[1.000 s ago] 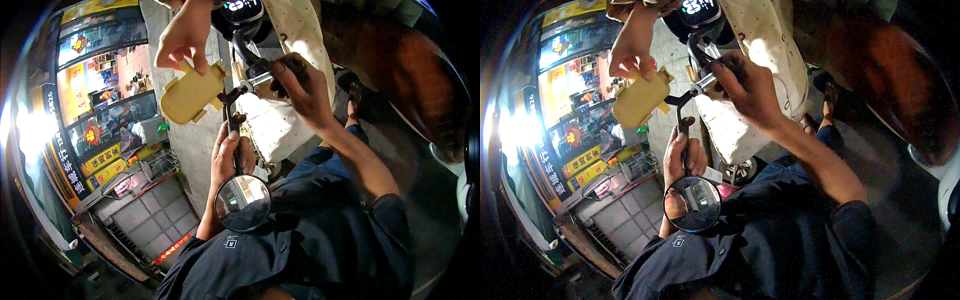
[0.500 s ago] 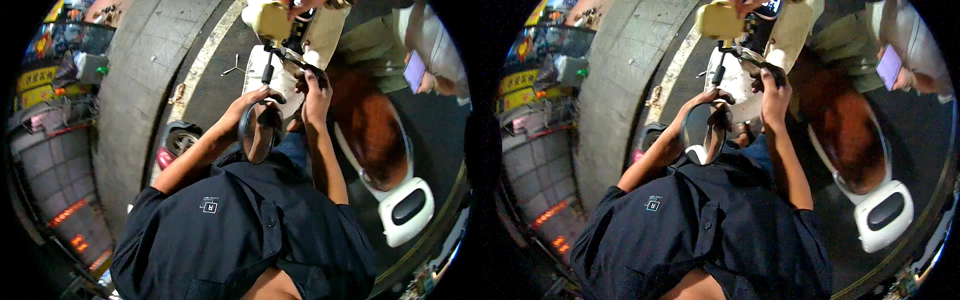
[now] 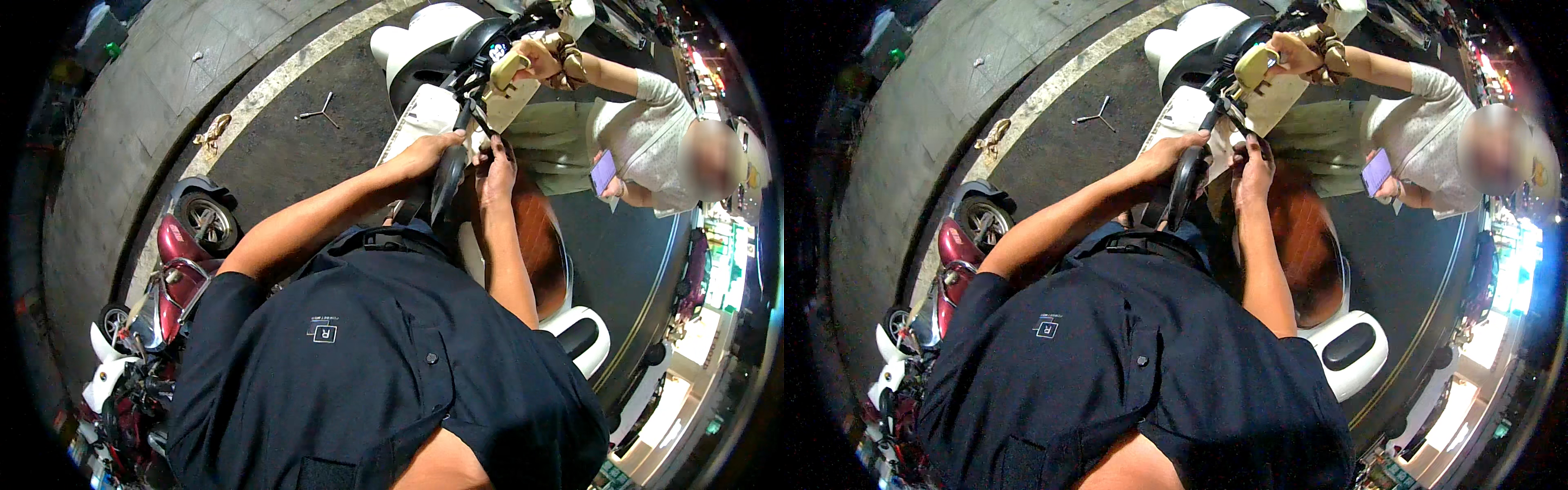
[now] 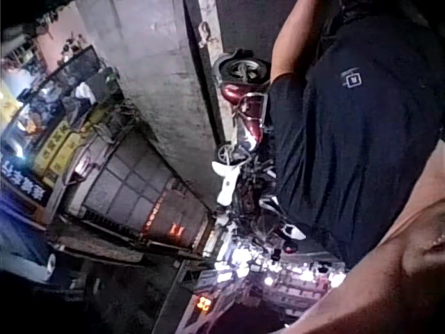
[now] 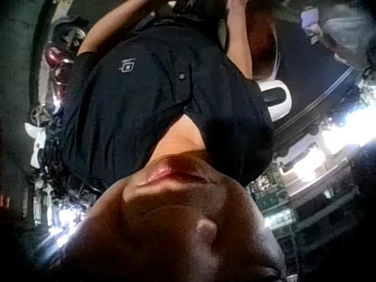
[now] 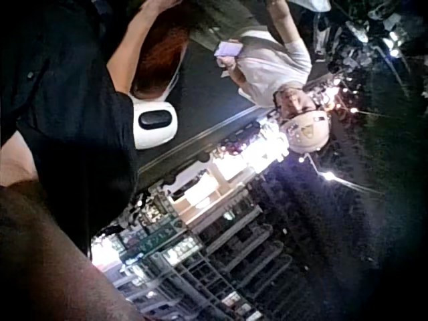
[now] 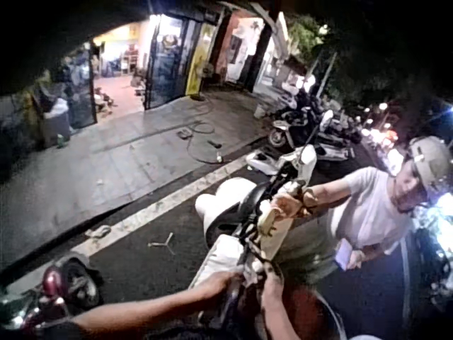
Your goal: The person unscrews the front headlight assembly of a scooter using a power tool, disconnects the wiring, retrieves a component from inside a shop, and then installs a new bulb into the assembly before reattaching it.
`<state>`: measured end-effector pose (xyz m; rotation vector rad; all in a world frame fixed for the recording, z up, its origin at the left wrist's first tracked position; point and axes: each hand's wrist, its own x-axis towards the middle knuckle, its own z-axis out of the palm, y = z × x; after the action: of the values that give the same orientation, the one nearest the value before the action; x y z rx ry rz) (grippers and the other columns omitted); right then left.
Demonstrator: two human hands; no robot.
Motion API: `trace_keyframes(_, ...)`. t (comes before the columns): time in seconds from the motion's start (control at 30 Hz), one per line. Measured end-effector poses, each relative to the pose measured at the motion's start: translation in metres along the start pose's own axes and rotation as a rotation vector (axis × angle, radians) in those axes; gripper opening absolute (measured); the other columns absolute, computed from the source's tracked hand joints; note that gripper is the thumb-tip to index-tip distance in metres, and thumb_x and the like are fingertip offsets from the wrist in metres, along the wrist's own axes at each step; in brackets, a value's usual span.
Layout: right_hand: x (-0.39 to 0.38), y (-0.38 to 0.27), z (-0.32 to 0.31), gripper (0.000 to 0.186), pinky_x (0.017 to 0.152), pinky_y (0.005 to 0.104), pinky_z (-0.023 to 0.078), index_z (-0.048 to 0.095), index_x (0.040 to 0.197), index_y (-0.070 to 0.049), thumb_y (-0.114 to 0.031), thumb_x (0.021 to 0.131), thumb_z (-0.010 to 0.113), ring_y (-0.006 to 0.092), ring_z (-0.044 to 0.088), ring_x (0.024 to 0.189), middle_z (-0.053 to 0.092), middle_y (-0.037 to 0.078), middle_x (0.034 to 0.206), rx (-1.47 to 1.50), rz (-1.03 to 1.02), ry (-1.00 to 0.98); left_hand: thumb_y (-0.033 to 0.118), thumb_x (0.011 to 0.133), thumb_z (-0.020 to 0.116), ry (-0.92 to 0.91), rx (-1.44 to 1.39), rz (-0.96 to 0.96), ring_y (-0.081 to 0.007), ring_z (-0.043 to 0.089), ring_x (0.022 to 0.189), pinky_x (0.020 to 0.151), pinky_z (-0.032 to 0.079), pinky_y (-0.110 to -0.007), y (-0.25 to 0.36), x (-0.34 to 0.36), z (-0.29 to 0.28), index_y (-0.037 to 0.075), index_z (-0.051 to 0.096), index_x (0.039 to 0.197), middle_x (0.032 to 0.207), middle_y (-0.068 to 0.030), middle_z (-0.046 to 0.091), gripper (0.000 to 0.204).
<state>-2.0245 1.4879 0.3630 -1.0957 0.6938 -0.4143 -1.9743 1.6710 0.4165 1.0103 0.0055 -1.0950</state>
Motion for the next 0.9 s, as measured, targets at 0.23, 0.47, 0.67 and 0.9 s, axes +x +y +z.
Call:
trace_keyframes(0.23, 0.008, 0.003, -0.004, 0.009, 0.048, 0.0257, 0.043, 0.058, 0.089, -0.006, -0.014, 0.091, 0.059, 0.0105, 0.048, 0.054, 0.055, 0.002, 0.069, -0.016, -0.005, -0.010, 0.053, 0.090, 0.052, -0.092, 0.078, 0.016, -0.0230, 0.057, 0.047, 0.046, 0.048, -0.034, -0.006, 0.017, -0.009, 0.003, 0.058, 0.077, 0.061, -0.0094, 0.056, 0.053)
trace_keyframes(0.47, 0.010, 0.002, -0.004, 0.010, 0.047, 0.0246, 0.042, 0.058, 0.091, -0.006, -0.015, 0.092, 0.058, 0.0101, 0.048, 0.053, 0.054, 0.002, 0.069, -0.020, -0.008, -0.035, 0.055, 0.091, 0.049, -0.121, 0.094, 0.030, -0.0237, 0.058, 0.046, 0.045, 0.049, -0.035, 0.009, 0.001, -0.001, 0.003, 0.058, 0.077, 0.061, -0.0110, 0.059, 0.055)
trace_keyframes(0.67, 0.010, 0.004, -0.006, 0.009, 0.048, 0.0256, 0.043, 0.057, 0.092, -0.006, -0.015, 0.092, 0.058, 0.0104, 0.048, 0.054, 0.054, 0.001, 0.069, 0.018, -0.035, -0.089, 0.054, 0.091, 0.050, -0.102, 0.143, 0.072, -0.0228, 0.057, 0.046, 0.045, 0.048, -0.035, 0.002, 0.011, -0.005, 0.003, 0.058, 0.078, 0.061, -0.0100, 0.058, 0.053)
trace_keyframes(0.9, 0.006, 0.008, -0.007, 0.013, 0.050, 0.0261, 0.043, 0.060, 0.096, -0.005, -0.016, 0.090, 0.060, 0.0111, 0.049, 0.056, 0.055, 0.001, 0.073, -0.046, -0.030, 0.014, 0.050, 0.088, 0.058, -0.015, 0.073, -0.114, -0.0201, 0.058, 0.054, 0.050, 0.048, -0.033, -0.004, 0.010, -0.009, 0.005, 0.059, 0.085, 0.067, -0.0074, 0.059, 0.046)
